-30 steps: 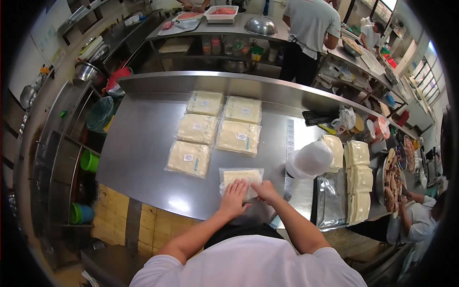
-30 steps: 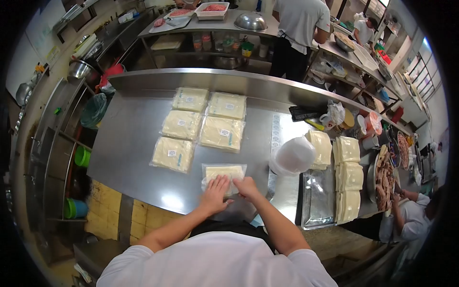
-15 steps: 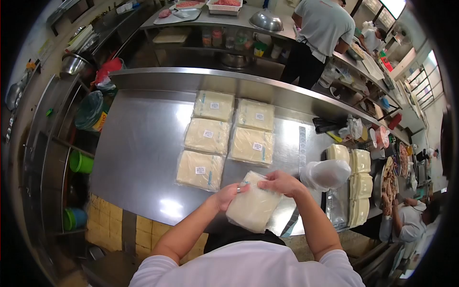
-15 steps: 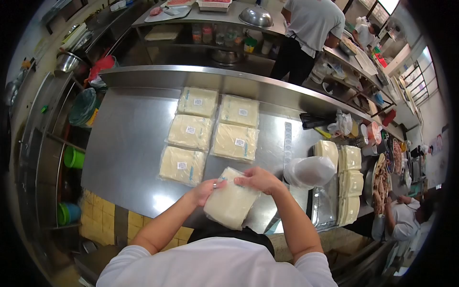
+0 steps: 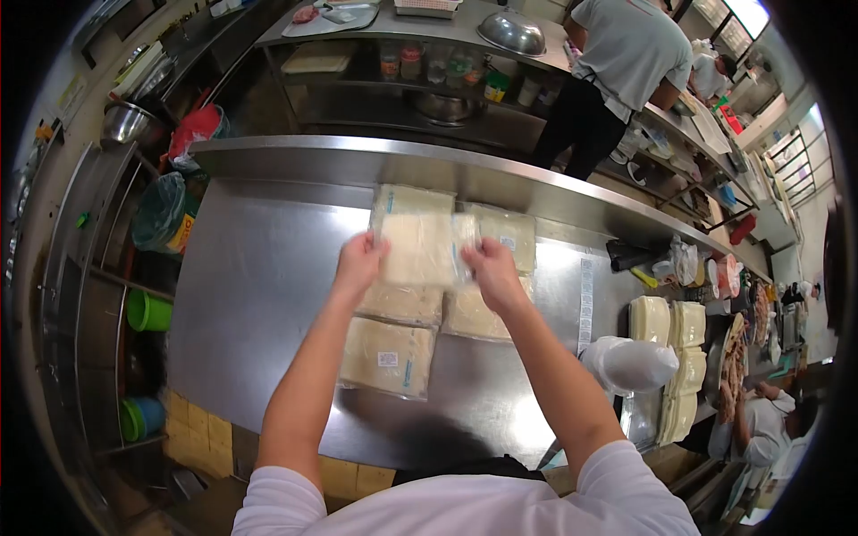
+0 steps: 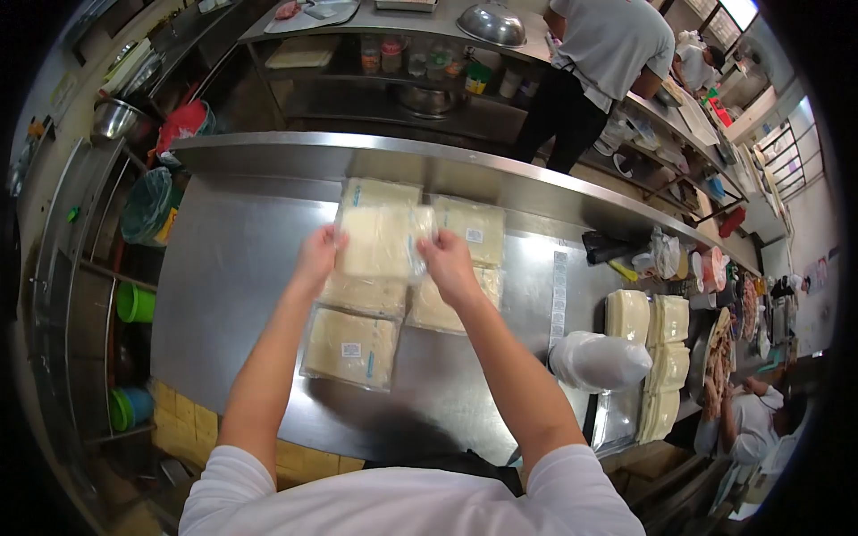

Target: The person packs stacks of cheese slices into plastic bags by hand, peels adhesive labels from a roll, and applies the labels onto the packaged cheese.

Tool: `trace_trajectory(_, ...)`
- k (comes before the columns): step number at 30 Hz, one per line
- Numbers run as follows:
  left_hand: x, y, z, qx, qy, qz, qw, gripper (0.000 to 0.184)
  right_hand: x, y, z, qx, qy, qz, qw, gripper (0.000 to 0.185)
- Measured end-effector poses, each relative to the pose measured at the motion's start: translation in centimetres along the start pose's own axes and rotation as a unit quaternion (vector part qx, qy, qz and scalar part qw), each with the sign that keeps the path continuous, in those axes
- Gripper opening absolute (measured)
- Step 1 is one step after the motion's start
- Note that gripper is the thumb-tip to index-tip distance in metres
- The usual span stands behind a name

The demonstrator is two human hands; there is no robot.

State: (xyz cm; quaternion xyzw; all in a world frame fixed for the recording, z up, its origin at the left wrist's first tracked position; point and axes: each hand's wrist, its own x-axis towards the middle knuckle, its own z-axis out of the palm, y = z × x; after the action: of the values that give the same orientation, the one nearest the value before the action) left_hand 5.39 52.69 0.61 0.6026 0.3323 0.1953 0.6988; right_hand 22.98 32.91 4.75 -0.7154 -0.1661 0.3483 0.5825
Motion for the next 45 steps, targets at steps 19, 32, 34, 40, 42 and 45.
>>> trace_trajectory(19,3.5,0.4,3.9,0.625,-0.058,0.157,0.763,0.078,-18.7,-6.6,-15.4,-0.020,0.186,-0.166,0.968,0.022)
trace_trajectory(32,-20.6,-1.7,23.5,0.301,-0.309,0.249,0.867,0.051,-28.7,-5.9,-35.0,-0.340,0.182,-0.036,0.922,0.032)
trace_trajectory(34,-23.7,-1.7,25.2,0.285,-0.327,0.230,0.871,0.050,-29.2,-5.6,-34.9,-0.326,0.236,-0.103,0.910,0.021)
trace_trajectory(40,-28.6,1.6,30.4,0.215,-0.345,0.121,0.906,0.039,-35.8,-9.0,-35.0,0.022,0.403,-0.263,0.876,0.012)
trace_trajectory(42,-29.7,3.3,33.1,0.146,-0.348,0.062,0.924,0.037,-38.9,-8.5,-36.8,0.101,0.403,-0.277,0.866,0.012)
trace_trajectory(45,-31.6,3.6,37.5,0.008,-0.365,0.027,0.931,0.035,-41.4,-6.4,-38.2,0.200,0.419,-0.285,0.839,0.012)
